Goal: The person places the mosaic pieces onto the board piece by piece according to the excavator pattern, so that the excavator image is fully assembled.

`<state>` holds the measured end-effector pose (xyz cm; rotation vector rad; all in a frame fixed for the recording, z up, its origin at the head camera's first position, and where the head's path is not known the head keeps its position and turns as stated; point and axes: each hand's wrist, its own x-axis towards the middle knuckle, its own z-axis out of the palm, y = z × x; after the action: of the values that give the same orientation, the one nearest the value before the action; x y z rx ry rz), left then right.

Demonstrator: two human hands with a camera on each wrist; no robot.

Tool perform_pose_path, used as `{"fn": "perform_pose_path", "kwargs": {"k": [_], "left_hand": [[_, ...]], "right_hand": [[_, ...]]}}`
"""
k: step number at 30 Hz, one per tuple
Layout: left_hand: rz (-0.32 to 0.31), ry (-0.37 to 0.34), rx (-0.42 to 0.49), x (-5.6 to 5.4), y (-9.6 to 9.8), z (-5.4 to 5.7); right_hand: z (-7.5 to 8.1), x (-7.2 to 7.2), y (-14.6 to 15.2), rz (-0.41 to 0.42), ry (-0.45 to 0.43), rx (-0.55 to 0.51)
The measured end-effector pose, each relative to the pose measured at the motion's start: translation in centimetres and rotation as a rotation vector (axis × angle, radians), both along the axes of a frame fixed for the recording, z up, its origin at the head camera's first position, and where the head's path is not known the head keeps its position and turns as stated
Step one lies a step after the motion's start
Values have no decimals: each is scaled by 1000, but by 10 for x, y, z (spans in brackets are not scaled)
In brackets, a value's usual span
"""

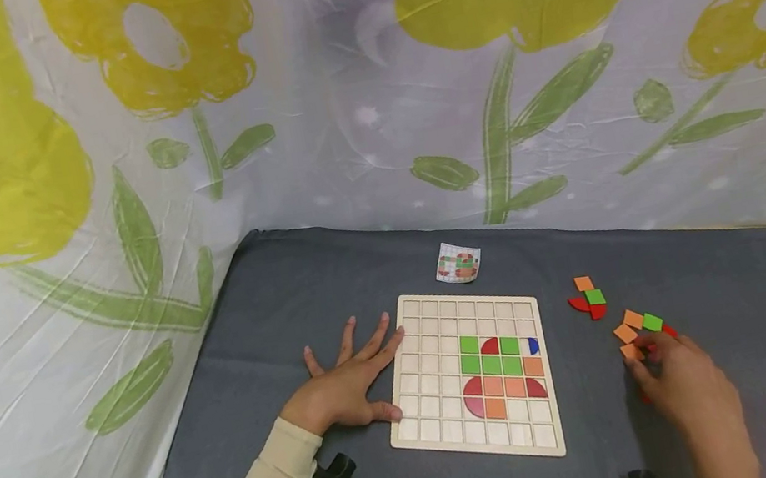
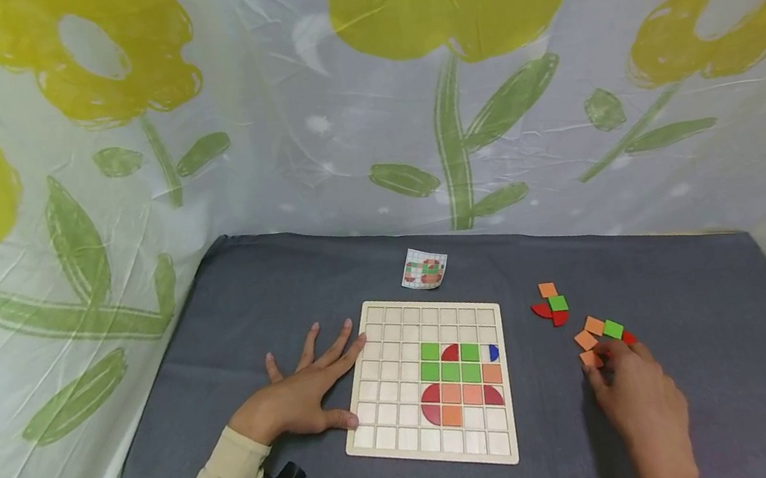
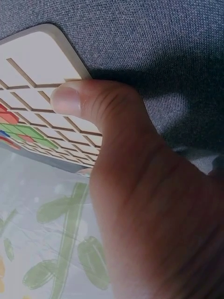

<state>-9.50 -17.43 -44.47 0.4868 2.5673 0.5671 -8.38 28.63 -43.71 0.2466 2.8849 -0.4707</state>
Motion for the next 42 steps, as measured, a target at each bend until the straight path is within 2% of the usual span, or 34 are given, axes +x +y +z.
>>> {"fn": "perform_pose_path", "kwargs": {"k": [9,15,34,42], "left_hand": [[-5,10,-15,0,0,0],[0,1,3,0,0,0],[1,-6,12,1,0,-1],[-1,-7,11,0,-1,0]], "right_hand": [[2,-1,-1,-13,-56,-30],[1,0,0,-1,-54,-51],[-3,-3,-8,-32,3,-18],[3,8,-29,39,88,-50]]}}
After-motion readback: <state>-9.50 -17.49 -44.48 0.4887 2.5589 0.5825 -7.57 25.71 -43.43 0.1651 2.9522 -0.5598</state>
